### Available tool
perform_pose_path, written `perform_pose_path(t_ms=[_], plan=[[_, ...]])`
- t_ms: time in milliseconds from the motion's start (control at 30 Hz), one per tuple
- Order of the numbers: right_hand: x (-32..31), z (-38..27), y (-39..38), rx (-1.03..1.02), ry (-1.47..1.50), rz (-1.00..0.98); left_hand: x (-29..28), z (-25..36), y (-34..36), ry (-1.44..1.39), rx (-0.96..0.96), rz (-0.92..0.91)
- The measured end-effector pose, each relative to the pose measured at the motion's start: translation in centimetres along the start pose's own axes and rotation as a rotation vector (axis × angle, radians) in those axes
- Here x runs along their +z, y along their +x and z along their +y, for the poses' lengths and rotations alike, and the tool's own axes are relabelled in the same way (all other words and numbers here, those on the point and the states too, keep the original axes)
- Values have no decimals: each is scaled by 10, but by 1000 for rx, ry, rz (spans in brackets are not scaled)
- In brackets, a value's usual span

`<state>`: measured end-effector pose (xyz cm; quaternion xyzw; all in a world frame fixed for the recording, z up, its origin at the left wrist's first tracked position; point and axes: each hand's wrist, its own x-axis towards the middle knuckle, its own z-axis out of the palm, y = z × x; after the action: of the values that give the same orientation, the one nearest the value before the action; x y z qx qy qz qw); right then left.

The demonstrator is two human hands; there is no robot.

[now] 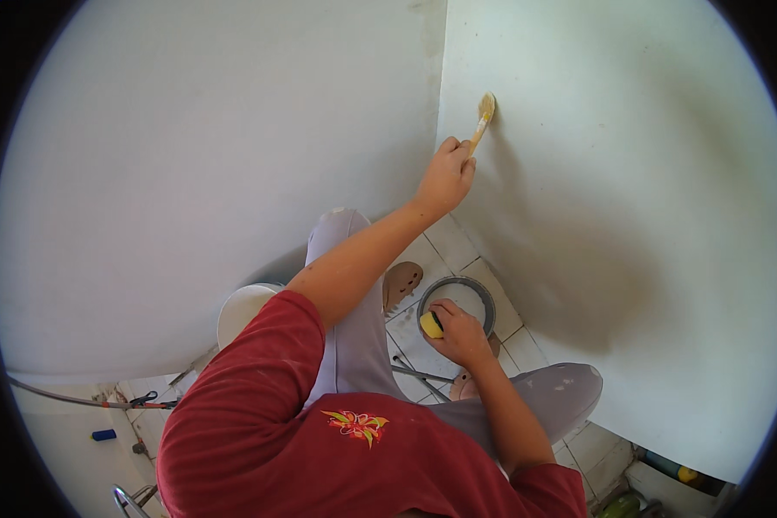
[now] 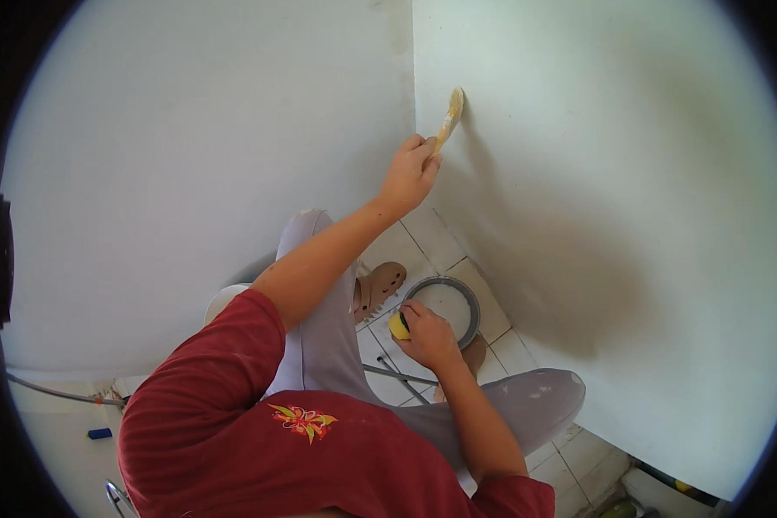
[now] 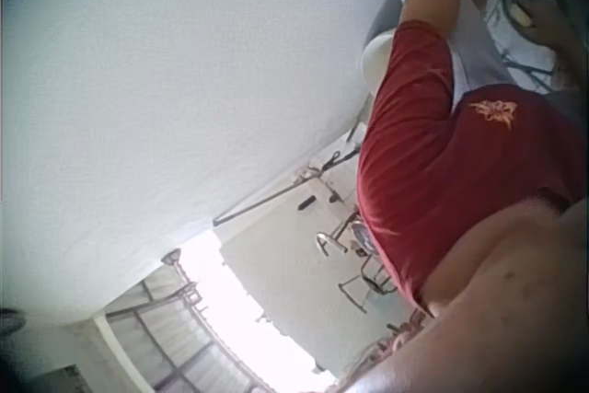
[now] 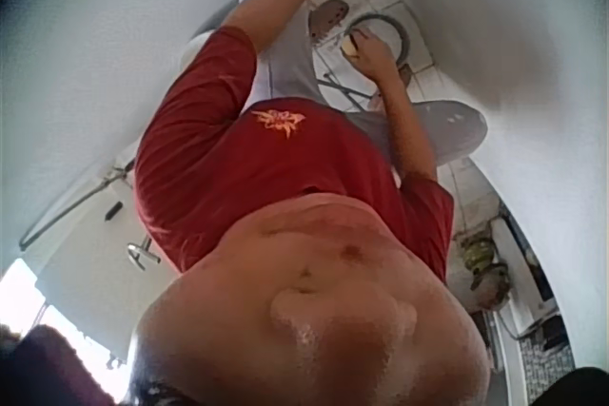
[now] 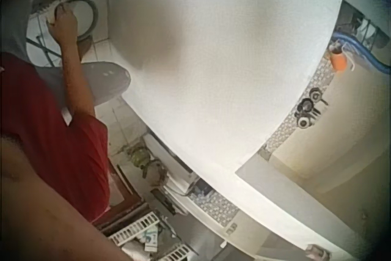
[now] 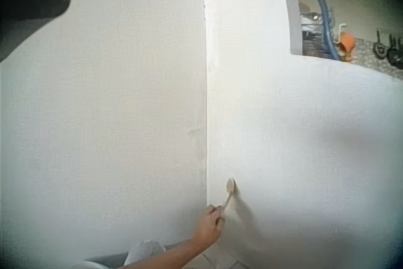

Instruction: The person paints the corner of a wall using a paint brush and a sponge.

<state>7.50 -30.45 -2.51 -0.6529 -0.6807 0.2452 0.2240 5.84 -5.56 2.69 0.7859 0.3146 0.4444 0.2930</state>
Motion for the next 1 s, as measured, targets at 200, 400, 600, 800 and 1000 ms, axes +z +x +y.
perform_pose_path(t_ms=[200,400,600,800,1000], plan=[[-8,-2,-3,4,13,-40,-16,3,-4,-108,-130,90],[-6,-1,-3,19,-9,-67,-30,3,17,2,-158,307],[-2,-1,-1,39,2,-80,-15,-6,45,137,-184,291],[-3,-1,2,74,-2,-88,11,-17,66,156,-162,326],[-3,2,3,59,-17,-79,11,-39,73,186,9,304]])
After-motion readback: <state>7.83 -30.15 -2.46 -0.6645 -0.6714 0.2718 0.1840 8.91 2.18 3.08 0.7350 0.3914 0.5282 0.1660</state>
